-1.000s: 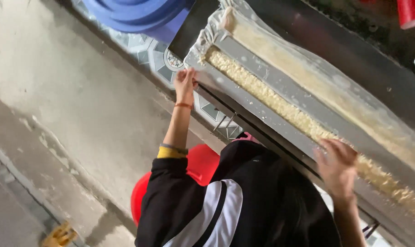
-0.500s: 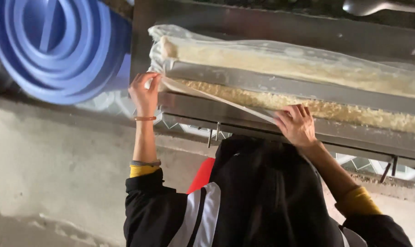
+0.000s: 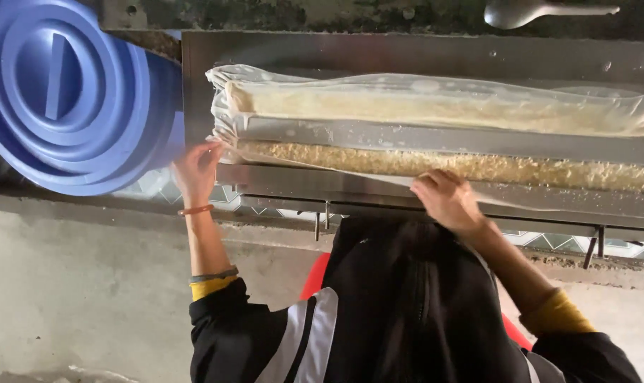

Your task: Scooping soy curd from a large container into a long mold and folding a cloth liner over it.

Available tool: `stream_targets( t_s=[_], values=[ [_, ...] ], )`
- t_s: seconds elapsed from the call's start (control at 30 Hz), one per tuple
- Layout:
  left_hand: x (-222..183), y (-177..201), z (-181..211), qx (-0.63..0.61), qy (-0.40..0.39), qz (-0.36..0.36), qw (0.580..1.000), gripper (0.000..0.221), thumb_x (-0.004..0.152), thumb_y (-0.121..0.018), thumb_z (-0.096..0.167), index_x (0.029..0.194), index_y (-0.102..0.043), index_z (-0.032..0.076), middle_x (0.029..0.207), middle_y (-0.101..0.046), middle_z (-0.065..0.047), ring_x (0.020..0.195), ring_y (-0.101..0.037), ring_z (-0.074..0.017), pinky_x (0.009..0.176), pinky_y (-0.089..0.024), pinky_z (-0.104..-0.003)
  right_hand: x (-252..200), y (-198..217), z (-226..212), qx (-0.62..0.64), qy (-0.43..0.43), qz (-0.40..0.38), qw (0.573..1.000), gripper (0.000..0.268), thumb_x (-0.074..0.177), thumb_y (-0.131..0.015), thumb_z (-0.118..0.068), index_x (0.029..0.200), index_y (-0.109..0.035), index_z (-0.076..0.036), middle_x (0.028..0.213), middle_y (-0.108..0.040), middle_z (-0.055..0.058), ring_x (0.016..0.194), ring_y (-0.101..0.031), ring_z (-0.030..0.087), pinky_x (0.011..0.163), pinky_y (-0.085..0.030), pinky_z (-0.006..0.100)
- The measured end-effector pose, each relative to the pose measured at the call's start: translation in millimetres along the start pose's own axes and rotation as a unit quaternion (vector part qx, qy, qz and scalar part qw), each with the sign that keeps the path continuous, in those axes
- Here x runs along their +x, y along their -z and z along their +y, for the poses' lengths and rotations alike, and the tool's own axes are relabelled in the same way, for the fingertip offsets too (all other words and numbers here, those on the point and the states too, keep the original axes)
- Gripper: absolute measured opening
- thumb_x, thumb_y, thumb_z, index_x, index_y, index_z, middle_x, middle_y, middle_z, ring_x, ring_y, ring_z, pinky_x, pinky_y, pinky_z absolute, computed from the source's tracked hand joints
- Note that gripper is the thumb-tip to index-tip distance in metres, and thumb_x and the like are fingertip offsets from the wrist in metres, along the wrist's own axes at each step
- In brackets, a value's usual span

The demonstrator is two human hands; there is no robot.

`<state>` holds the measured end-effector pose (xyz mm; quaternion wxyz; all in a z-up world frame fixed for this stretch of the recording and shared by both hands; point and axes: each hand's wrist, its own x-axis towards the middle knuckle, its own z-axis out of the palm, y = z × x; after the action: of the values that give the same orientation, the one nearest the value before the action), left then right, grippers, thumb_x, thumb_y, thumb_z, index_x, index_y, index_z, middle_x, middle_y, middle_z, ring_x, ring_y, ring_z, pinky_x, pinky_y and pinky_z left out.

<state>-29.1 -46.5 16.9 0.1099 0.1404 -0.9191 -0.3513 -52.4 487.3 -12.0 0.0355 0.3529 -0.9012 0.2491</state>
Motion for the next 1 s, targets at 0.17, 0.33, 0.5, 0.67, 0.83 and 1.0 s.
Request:
stream_targets(
  t_s=[0.17, 0.33, 0.5, 0.67, 0.83, 1.0],
  values=[
    [26, -43, -22, 0.095, -0.053, 0.063, 0.992, 0.019, 0.098, -0.084, 0.027, 0.093, -0.079, 0.010, 0.083, -0.076, -0.009, 0.080, -0.074, -0.0304, 0.074, -0.055, -0.037, 30, -1, 55, 0.069, -0.100, 0.042, 0.992, 0.013, 0.105, -0.073, -0.017, 0.094, -0.076, -0.015, 0.079, -0.065, 0.003, 0.070, -0.067, 0.022, 0.069, -0.054, 0.029],
    [41, -81, 62, 0.264, -0.064, 0.064, 0.960, 0.057, 0.074, -0.078, 0.005, 0.127, -0.059, 0.015, 0.124, -0.061, -0.014, 0.121, -0.053, -0.0498, 0.090, -0.050, -0.061, 54, -20, 57, -0.076, -0.125, 0.072, 0.987, 0.007, 0.095, -0.078, -0.025, 0.091, -0.073, -0.025, 0.092, -0.064, -0.005, 0.085, -0.069, 0.016, 0.076, -0.056, 0.027],
    [-32, -211, 197, 0.002, -0.301, -0.023, 0.953, 0.068, 0.087, -0.082, 0.046, 0.146, -0.058, 0.022, 0.155, -0.037, -0.022, 0.148, -0.025, -0.0494, 0.116, -0.017, -0.065, 37, -25, 37, -0.077, -0.104, 0.151, 0.980, 0.009, 0.089, -0.078, -0.020, 0.095, -0.071, -0.022, 0.106, -0.068, -0.003, 0.096, -0.068, 0.019, 0.087, -0.058, 0.031],
    [-62, -226, 235, -0.074, -0.293, -0.096, 0.948, 0.013, 0.082, -0.083, 0.019, 0.083, -0.074, 0.027, 0.129, -0.065, 0.009, 0.150, -0.031, -0.0359, 0.118, -0.005, -0.063, -14, 63, 25, -0.121, -0.072, 0.144, 0.979, 0.009, 0.091, -0.076, -0.010, 0.097, -0.071, -0.005, 0.090, -0.067, 0.016, 0.083, -0.070, 0.036, 0.081, -0.057, 0.050],
    [-64, -237, 224, -0.100, -0.264, -0.069, 0.957, 0.011, 0.084, -0.083, 0.013, 0.082, -0.075, 0.021, 0.129, -0.065, 0.003, 0.148, -0.033, -0.0395, 0.115, -0.013, -0.069, -145, 71, 130, -0.074, -0.177, 0.147, 0.970, 0.012, 0.096, -0.071, -0.019, 0.107, -0.076, -0.023, 0.094, -0.065, 0.001, 0.091, -0.067, 0.025, 0.087, -0.055, 0.038],
    [-62, -276, 195, -0.029, -0.221, -0.022, 0.975, 0.011, 0.087, -0.082, 0.016, 0.082, -0.074, 0.023, 0.127, -0.062, 0.005, 0.145, -0.035, -0.0376, 0.114, -0.023, -0.065, -192, 109, 189, -0.105, -0.183, 0.174, 0.962, 0.014, 0.102, -0.068, -0.019, 0.108, -0.079, -0.025, 0.098, -0.064, -0.004, 0.090, -0.067, 0.020, 0.087, -0.054, 0.033]
  ],
)
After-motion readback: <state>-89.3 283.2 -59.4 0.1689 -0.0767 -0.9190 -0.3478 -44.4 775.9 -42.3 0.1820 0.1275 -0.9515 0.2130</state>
